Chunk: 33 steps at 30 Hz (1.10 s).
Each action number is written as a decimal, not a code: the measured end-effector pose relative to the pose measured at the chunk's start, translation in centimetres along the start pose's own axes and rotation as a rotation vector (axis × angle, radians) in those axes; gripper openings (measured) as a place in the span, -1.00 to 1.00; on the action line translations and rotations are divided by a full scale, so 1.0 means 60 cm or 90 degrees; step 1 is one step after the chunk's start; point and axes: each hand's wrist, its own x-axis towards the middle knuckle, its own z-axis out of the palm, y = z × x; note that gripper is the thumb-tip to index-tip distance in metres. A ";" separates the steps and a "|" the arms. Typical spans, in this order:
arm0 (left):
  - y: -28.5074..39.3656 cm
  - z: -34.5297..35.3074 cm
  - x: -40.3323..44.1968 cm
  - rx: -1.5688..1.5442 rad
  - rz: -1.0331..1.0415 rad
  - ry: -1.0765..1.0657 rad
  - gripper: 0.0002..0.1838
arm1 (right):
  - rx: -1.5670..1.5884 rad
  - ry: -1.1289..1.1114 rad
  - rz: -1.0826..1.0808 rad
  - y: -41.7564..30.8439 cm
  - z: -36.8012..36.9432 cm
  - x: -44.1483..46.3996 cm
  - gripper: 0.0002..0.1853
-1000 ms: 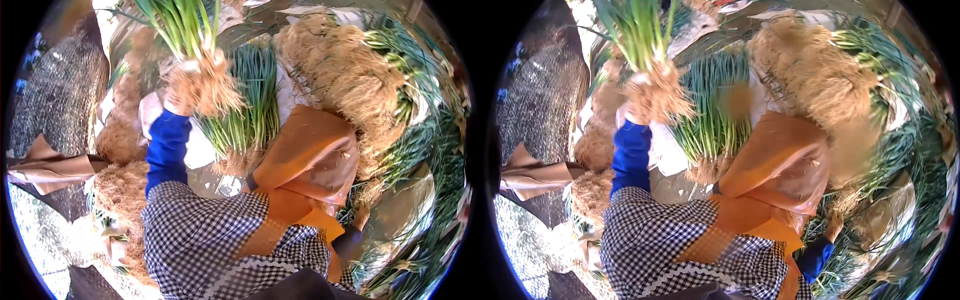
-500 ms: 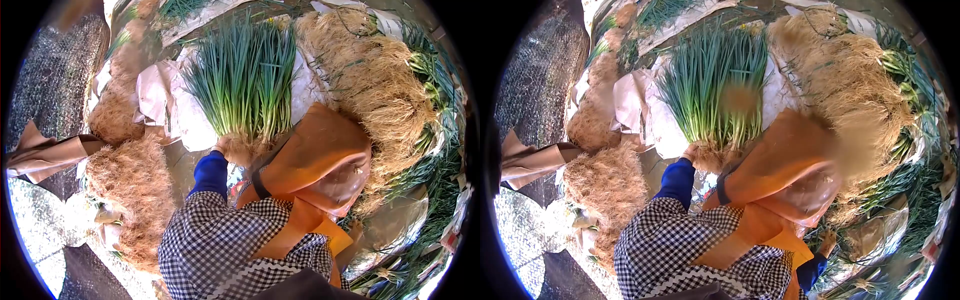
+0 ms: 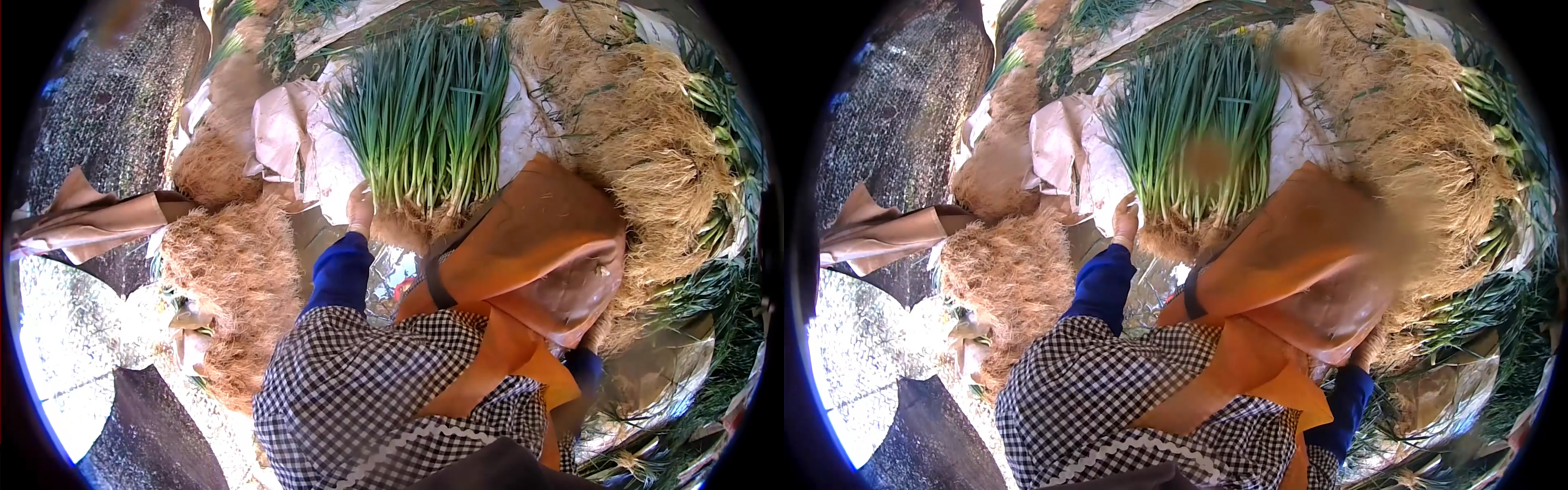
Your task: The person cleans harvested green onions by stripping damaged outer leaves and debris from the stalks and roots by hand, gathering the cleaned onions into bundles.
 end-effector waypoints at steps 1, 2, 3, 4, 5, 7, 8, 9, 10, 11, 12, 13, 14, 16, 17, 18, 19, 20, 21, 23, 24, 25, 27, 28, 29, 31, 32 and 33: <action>-0.010 0.006 -0.001 0.016 0.066 0.011 -0.62 | 0.205 -0.013 0.166 0.037 0.019 0.025 -0.58; -0.022 0.011 -0.005 -0.055 0.053 -0.032 -0.61 | 0.202 -0.018 0.164 0.091 0.027 0.025 -0.58; -0.047 0.013 -0.005 0.032 0.030 -0.122 -0.61 | 0.144 -0.033 0.151 0.120 0.028 0.009 -0.58; -0.056 0.013 -0.008 0.117 0.007 -0.214 -0.61 | 0.057 -0.050 0.120 0.134 0.022 -0.017 -0.58; -0.066 0.018 -0.020 0.221 0.033 -0.203 -0.61 | -0.018 -0.059 0.095 0.151 0.012 -0.047 -0.58; -0.041 0.010 -0.047 0.292 0.025 -0.212 -0.63 | -0.125 -0.081 0.053 0.168 -0.010 -0.096 -0.58; -0.018 -0.004 -0.054 0.261 -0.015 -0.237 -0.65 | -0.166 -0.087 0.039 0.172 -0.023 -0.114 -0.58; -0.013 -0.004 -0.046 0.260 -0.012 -0.236 -0.65 | -0.199 -0.090 0.029 0.194 -0.039 -0.129 -0.58; -0.015 -0.006 -0.040 0.240 0.035 -0.106 -0.68 | -0.225 -0.099 0.023 0.191 -0.051 -0.145 -0.58; -0.016 -0.004 -0.031 0.218 0.082 0.020 -0.70 | -0.251 -0.098 0.018 0.211 -0.068 -0.158 -0.58; -0.009 0.001 -0.007 0.235 0.110 0.051 -0.71 | -0.272 -0.104 0.012 0.221 -0.081 -0.171 -0.57; 0.008 0.007 0.012 0.239 0.131 0.045 -0.70 | -0.295 -0.103 0.011 0.230 -0.094 -0.183 -0.57; 0.029 0.012 0.032 0.243 0.154 0.036 -0.69 | -0.313 -0.107 0.009 0.236 -0.104 -0.194 -0.56; 0.064 0.023 0.068 0.312 0.181 0.039 -0.67 | -0.350 -0.110 -0.006 0.239 -0.120 -0.210 -0.55; 0.061 0.034 0.090 0.372 0.207 0.033 -0.67 | -0.364 -0.110 -0.021 0.238 -0.123 -0.214 -0.55; 0.060 0.042 0.097 0.441 0.246 -0.028 -0.66 | -0.375 -0.105 -0.045 0.237 -0.127 -0.218 -0.54; 0.020 0.058 0.117 0.531 0.249 -0.159 -0.64 | -0.387 -0.092 -0.080 0.233 -0.131 -0.226 -0.53; -0.012 0.074 0.125 0.443 0.277 -0.173 -0.70 | -0.368 -0.052 -0.114 0.194 -0.124 -0.231 -0.51; -0.035 0.085 0.138 0.343 0.278 -0.180 -0.69 | -0.414 -0.079 -0.187 0.191 -0.130 -0.238 -0.52; -0.044 0.080 0.125 0.363 0.285 -0.169 -0.64 | -0.564 -0.254 -0.053 0.224 -0.144 -0.302 -0.54; -0.065 0.086 0.131 0.244 0.317 -0.201 -0.62 | -0.631 -0.417 0.152 0.242 -0.154 -0.348 -0.55; -0.018 0.065 0.108 0.260 0.292 -0.217 -0.61 | -0.689 -0.367 0.091 0.312 -0.150 -0.406 -0.56; -0.020 0.045 0.126 0.326 0.332 -0.156 -0.55 | -0.661 -0.475 0.185 0.315 -0.145 -0.436 -0.52; 0.105 0.017 0.057 0.371 0.188 -0.156 -0.55 | -0.646 -0.525 0.227 0.300 -0.144 -0.428 -0.50; 0.065 0.024 0.091 0.246 0.259 -0.110 -0.55 | -0.627 -0.571 0.260 0.276 -0.148 -0.412 -0.47; 0.047 0.035 0.120 0.240 0.260 -0.089 -0.59 | -0.601 -0.672 0.319 0.192 -0.163 -0.336 -0.42; 0.064 0.036 0.122 0.270 0.272 -0.075 -0.61 | -0.585 -0.690 0.332 0.146 -0.179 -0.289 -0.39; 0.096 0.040 0.112 0.270 0.281 -0.080 -0.61 | -0.573 -0.642 0.330 0.101 -0.198 -0.246 -0.36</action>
